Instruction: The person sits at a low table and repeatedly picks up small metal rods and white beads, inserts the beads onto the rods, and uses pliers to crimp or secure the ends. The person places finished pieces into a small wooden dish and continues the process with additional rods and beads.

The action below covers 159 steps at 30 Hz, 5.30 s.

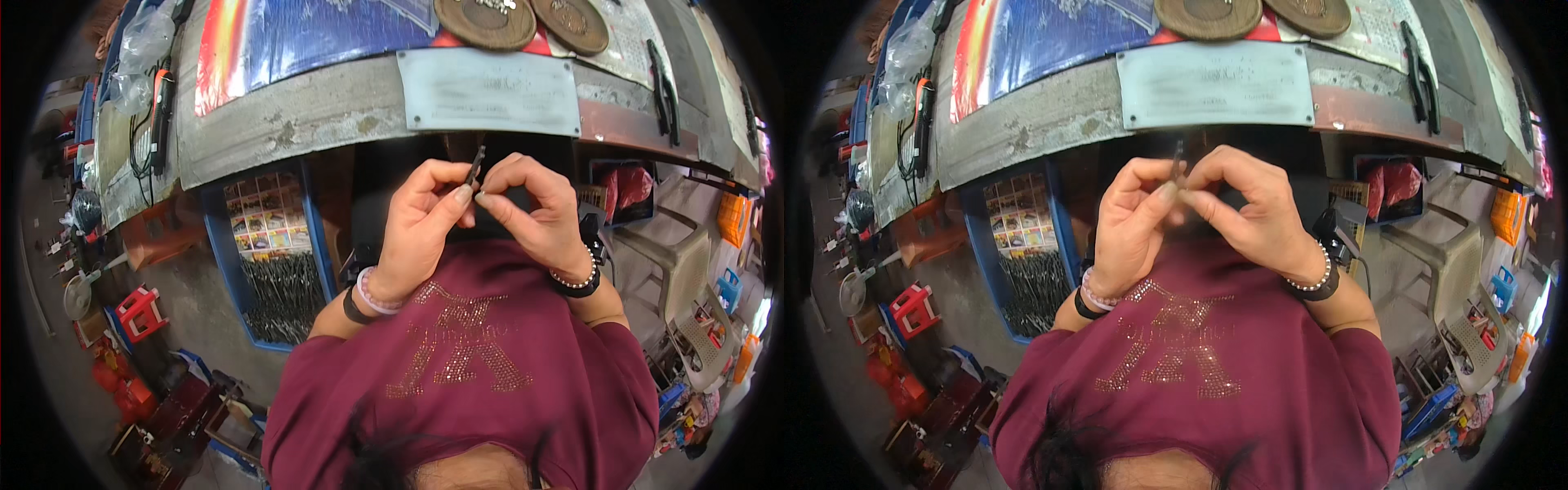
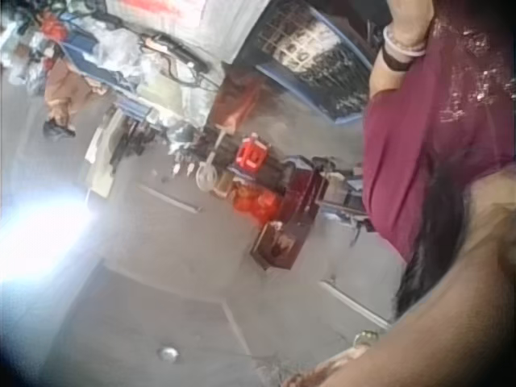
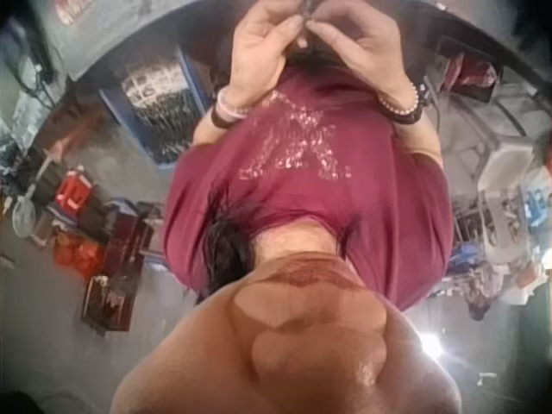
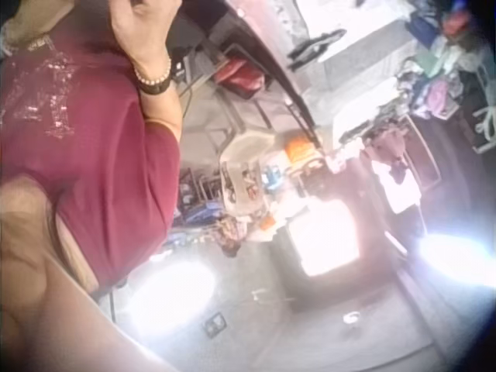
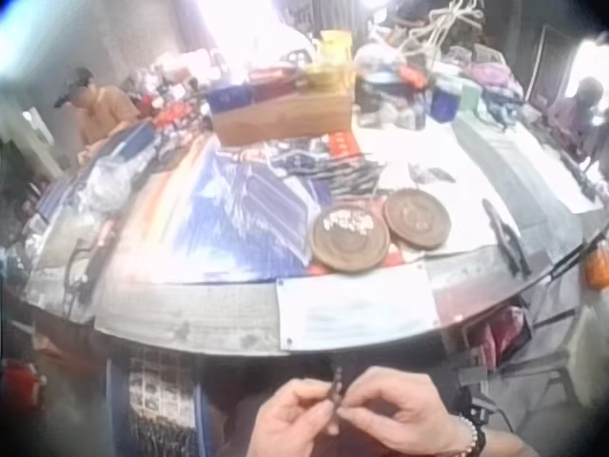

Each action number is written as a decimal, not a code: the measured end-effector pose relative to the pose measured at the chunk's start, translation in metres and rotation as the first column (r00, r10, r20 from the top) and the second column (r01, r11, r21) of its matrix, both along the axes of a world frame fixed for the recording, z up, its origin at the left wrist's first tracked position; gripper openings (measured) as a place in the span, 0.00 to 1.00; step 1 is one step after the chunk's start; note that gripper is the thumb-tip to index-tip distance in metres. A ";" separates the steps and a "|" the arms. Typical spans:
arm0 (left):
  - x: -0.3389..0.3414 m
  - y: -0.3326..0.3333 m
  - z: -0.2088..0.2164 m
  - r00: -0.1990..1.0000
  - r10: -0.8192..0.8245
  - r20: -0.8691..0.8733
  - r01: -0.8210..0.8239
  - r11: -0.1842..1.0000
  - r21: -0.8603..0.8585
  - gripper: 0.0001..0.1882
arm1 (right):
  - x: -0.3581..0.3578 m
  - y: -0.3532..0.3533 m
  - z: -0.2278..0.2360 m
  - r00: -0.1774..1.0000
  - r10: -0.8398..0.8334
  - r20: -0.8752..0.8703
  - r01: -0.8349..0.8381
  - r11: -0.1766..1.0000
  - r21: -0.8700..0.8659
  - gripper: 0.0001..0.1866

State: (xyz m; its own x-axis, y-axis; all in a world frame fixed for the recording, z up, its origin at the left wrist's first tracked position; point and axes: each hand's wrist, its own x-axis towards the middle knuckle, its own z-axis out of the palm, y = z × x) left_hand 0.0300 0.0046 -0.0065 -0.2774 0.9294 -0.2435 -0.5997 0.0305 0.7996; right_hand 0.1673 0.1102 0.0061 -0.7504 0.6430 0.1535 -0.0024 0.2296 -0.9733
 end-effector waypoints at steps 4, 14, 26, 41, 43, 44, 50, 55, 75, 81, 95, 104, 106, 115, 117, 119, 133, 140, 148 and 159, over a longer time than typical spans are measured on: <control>0.003 0.004 0.001 0.998 -0.048 0.029 0.048 0.999 0.001 0.12 | 0.004 -0.007 -0.003 0.996 -0.078 -0.035 0.078 0.997 -0.010 0.06; 0.012 0.006 -0.006 0.990 -0.102 -0.100 0.108 0.993 0.053 0.13 | 0.009 -0.011 -0.016 0.962 -0.203 -0.182 0.205 0.979 -0.006 0.03; 0.019 0.012 -0.003 0.980 -0.014 -0.196 0.039 0.991 0.125 0.12 | 0.003 -0.007 -0.027 0.866 -0.311 -0.391 -0.194 0.511 -0.837 0.06; 0.051 0.029 -0.007 0.788 0.212 -0.578 -0.057 0.960 0.274 0.15 | 0.009 -0.012 -0.023 0.757 -0.511 -0.407 0.456 0.860 -0.230 0.06; 0.051 0.030 -0.008 0.715 0.244 -0.655 -0.057 0.954 0.294 0.16 | 0.008 -0.011 -0.023 0.744 -0.504 -0.439 0.488 0.858 -0.158 0.06; 0.050 0.030 -0.009 0.705 0.264 -0.658 -0.051 0.945 0.324 0.16 | 0.007 -0.011 -0.023 0.745 -0.494 -0.448 0.491 0.861 -0.132 0.07; 0.049 0.029 -0.012 0.769 0.308 -0.560 -0.074 0.914 0.400 0.15 | 0.002 -0.011 -0.017 0.783 -0.440 -0.440 0.461 0.885 -0.066 0.06; 0.043 0.026 -0.012 0.755 0.332 -0.566 -0.098 0.910 0.404 0.14 | -0.003 -0.011 -0.014 0.819 -0.408 -0.404 0.373 0.913 -0.167 0.06; 0.039 0.024 -0.010 0.728 0.297 -0.618 -0.084 0.933 0.349 0.11 | -0.008 -0.006 -0.019 0.886 -0.395 -0.241 0.452 0.850 0.270 0.08; 0.034 0.019 -0.004 0.771 0.244 -0.588 -0.059 0.947 0.316 0.13 | -0.007 -0.009 -0.024 0.938 -0.267 -0.222 0.314 0.926 0.210 0.10; 0.031 0.012 -0.002 0.920 0.157 -0.358 -0.065 0.965 0.256 0.14 | -0.007 0.005 -0.027 0.970 -0.200 -0.135 0.229 0.939 0.257 0.15; 0.031 0.008 0.003 0.999 0.021 0.038 -0.026 0.990 0.139 0.11 | -0.015 0.005 -0.005 0.801 -0.584 -0.128 0.526 0.790 -0.315 0.34; 0.030 0.010 0.002 0.997 0.080 0.011 -0.081 0.991 0.108 0.11 | -0.015 -0.001 -0.005 0.855 -0.474 -0.211 0.481 0.877 -0.022 0.35; 0.030 0.003 0.003 0.992 0.121 -0.020 -0.115 0.976 0.185 0.10 | -0.007 -0.008 -0.018 0.984 -0.115 -0.133 0.101 0.989 -0.110 0.26; 0.031 0.004 0.003 0.993 0.116 -0.035 -0.106 0.973 0.207 0.08 | -0.004 -0.014 -0.021 0.989 -0.075 -0.126 0.055 0.986 -0.155 0.20; 0.029 0.004 0.002 0.979 0.163 -0.119 -0.130 0.961 0.245 0.08 | -0.003 -0.019 -0.022 0.992 -0.057 -0.116 0.047 0.995 -0.084 0.18; 0.029 0.003 0.008 0.985 0.149 -0.087 -0.132 0.976 0.171 0.10 | -0.021 -0.004 -0.007 0.792 -0.593 -0.143 0.550 0.795 -0.255 0.39; 0.025 0.004 0.007 0.983 0.148 -0.106 -0.124 0.970 0.208 0.10 | -0.015 -0.008 -0.016 0.969 -0.211 -0.129 0.177 0.956 -0.234 0.29; 0.025 0.003 0.004 0.966 0.173 -0.190 -0.132 0.968 0.212 0.11 | -0.011 0.013 -0.025 0.966 -0.197 -0.170 0.174 0.975 -0.138 0.22; -0.001 0.017 0.011 0.996 0.081 0.027 -0.083 0.992 0.093 0.09 | 0.133 0.205 -0.023 0.377 -0.915 0.141 0.167 0.217 0.962 0.33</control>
State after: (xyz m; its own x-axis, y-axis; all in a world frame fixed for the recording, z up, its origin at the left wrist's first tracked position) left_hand 0.0285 0.0218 0.0042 -0.3492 0.9227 -0.1634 -0.6152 -0.0942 0.7827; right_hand 0.3005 0.3150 -0.0165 -0.3155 0.7745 0.5483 0.9241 0.3820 -0.0078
